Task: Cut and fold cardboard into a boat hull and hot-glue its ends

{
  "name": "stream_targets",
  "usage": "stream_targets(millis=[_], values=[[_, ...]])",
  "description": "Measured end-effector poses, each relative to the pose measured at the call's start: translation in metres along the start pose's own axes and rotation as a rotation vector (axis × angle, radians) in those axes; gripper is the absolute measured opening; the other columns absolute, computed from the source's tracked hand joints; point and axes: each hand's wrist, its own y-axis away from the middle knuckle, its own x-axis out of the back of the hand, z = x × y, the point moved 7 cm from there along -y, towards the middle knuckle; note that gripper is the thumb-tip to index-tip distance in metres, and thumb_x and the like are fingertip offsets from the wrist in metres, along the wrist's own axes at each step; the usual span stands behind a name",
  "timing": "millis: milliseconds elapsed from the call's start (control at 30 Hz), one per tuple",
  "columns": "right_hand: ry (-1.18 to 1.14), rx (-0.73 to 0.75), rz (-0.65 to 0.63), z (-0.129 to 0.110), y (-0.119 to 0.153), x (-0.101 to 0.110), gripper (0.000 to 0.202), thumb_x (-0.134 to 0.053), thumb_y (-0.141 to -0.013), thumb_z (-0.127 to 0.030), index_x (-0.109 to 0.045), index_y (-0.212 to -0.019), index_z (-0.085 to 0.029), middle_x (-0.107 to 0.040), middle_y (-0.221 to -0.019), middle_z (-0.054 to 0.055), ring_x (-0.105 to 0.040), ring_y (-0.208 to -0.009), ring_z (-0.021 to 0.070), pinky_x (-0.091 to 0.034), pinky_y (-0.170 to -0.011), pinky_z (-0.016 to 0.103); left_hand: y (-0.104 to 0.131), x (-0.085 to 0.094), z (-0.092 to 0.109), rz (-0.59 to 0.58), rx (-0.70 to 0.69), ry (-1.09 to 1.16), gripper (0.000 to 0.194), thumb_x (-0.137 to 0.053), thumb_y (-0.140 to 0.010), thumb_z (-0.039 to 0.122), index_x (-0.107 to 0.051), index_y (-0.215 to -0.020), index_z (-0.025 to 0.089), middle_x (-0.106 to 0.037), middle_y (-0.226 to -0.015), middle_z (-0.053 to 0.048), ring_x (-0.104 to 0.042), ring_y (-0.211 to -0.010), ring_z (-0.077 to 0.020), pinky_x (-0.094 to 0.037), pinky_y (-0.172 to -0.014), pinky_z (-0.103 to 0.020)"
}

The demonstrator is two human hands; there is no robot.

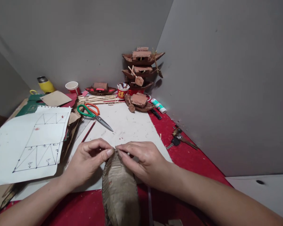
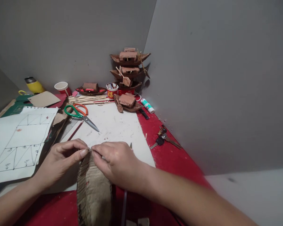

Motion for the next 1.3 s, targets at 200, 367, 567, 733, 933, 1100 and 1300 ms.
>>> stream_targets(millis=[200, 367, 567, 733, 933, 1100, 1300], values=[[0.041, -0.031, 0.013, 0.003, -0.001, -0.003, 0.016, -0.05, -0.089, -0.016, -0.066, -0.085, -0.015, -0.071, -0.072, 0.006, -0.064, -0.061, 0.0132, -0.049, -0.059, 0.022, 0.001, -0.001, 0.002, 0.018, -0.034, -0.025, 0.01, -0.065, -0.08, 0.025, -0.071, -0.074, 0.019, -0.067, -0.071, -0.001, -0.059, -0.068, -0.0145, -0.048, -0.065, -0.023], [-0.001, -0.079, 0.026, 0.006, -0.002, -0.003, 0.015, -0.052, -0.086, -0.014, -0.066, -0.08, -0.015, -0.07, -0.069, 0.005, -0.063, -0.059, 0.0128, -0.048, -0.058, 0.022, 0.0, -0.002, 0.002, 0.022, -0.047, -0.041, 0.011, -0.065, -0.08, 0.024, -0.07, -0.074, 0.018, -0.067, -0.07, -0.001, -0.059, -0.067, -0.0141, -0.047, -0.064, -0.022], [-0.056, -0.07, 0.009, 0.001, -0.003, 0.001, 0.014, -0.055, -0.085, -0.014, -0.068, -0.089, -0.014, -0.074, -0.077, 0.007, -0.067, -0.065, 0.0133, -0.051, -0.062, 0.021, 0.002, -0.003, 0.001, 0.003, -0.019, -0.021, 0.011, -0.063, -0.081, 0.024, -0.07, -0.077, 0.016, -0.066, -0.071, -0.001, -0.058, -0.068, -0.0134, -0.046, -0.065, -0.022], [-0.089, -0.09, 0.001, 0.002, -0.002, 0.002, 0.014, -0.058, -0.082, -0.013, -0.069, -0.09, -0.013, -0.074, -0.077, 0.007, -0.067, -0.062, 0.0127, -0.05, -0.06, 0.02, 0.003, -0.004, 0.0, -0.004, -0.003, 0.032, 0.01, -0.064, -0.081, 0.023, -0.07, -0.077, 0.016, -0.066, -0.072, 0.0, -0.057, -0.069, -0.0116, -0.045, -0.065, -0.02], [-0.087, -0.079, -0.013, 0.003, -0.002, 0.0, 0.015, -0.053, -0.087, -0.014, -0.068, -0.082, -0.015, -0.071, -0.07, 0.005, -0.064, -0.059, 0.0115, -0.047, -0.058, 0.02, 0.004, -0.006, 0.0, -0.025, -0.013, 0.069, 0.009, -0.065, -0.081, 0.021, -0.07, -0.075, 0.017, -0.066, -0.07, 0.001, -0.056, -0.068, -0.0103, -0.043, -0.065, -0.019], [-0.058, -0.094, 0.004, 0.003, -0.002, -0.001, 0.016, -0.053, -0.085, -0.014, -0.067, -0.076, -0.015, -0.069, -0.065, 0.004, -0.061, -0.057, 0.0115, -0.045, -0.057, 0.021, 0.005, -0.007, 0.001, -0.012, -0.043, 0.034, 0.01, -0.065, -0.081, 0.021, -0.069, -0.073, 0.016, -0.065, -0.071, 0.0, -0.057, -0.068, -0.011, -0.044, -0.065, -0.019], [-0.128, -0.221, -0.02, 0.011, -0.001, -0.007, 0.017, -0.053, -0.084, -0.014, -0.069, -0.077, -0.013, -0.069, -0.067, 0.004, -0.06, -0.057, 0.0112, -0.045, -0.057, 0.02, 0.007, -0.006, -0.002, 0.078, -0.003, 0.009, 0.019, -0.061, -0.084, 0.028, -0.065, -0.07, 0.016, -0.061, -0.064, 0.002, -0.053, -0.063, -0.0098, -0.042, -0.06, -0.018]])
